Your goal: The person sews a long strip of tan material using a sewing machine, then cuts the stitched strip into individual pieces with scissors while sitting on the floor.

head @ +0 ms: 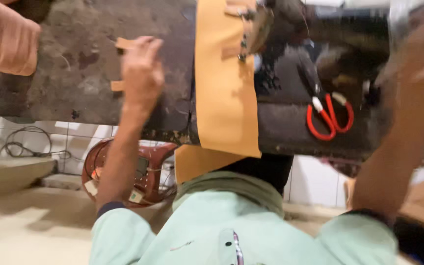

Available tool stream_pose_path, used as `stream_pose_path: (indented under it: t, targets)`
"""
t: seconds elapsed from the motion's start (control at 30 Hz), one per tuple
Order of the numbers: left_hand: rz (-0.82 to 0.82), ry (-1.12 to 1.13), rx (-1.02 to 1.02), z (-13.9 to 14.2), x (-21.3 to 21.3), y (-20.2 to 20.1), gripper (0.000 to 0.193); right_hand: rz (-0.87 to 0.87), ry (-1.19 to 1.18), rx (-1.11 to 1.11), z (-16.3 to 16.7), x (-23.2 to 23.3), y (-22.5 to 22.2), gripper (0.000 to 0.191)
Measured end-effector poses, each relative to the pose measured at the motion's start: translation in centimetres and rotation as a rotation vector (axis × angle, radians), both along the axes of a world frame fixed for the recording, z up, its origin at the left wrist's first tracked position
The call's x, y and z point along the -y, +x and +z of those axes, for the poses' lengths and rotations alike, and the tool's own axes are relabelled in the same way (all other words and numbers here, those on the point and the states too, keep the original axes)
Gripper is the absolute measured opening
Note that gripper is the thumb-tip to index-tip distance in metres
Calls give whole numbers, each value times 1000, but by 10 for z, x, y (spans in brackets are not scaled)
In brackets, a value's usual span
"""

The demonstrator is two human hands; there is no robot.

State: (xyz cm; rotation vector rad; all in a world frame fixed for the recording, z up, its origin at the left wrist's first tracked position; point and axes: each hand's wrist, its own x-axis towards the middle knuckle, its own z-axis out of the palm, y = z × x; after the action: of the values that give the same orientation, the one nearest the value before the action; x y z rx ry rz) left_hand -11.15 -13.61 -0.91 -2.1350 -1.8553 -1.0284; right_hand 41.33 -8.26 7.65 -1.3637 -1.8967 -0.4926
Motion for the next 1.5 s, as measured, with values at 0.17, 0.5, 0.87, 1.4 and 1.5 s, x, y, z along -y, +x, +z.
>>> stream_pose_path:
  t: [0.17, 0.5, 0.87, 1.4, 1.5]
  targets:
    - [-42, -13, -104, 3, -20, -89, 31, 221, -817, 343, -79, -46, -132, 33]
    - [-466, -319, 276, 102, 0, -98, 13, 485, -1159, -594, -91, -34, -135, 27]
    - [-418, -466, 368, 41, 10, 127, 24, 433, -1273, -924, -118, 212, -190, 21]
    - [-464, -99, 12, -11, -14, 136, 25, 383, -1301, -832, -131, 213, -191, 18]
    - [-461, -99, 14, -13, -15, 135, 25, 482, -1176, -813, -132, 213, -190, 18]
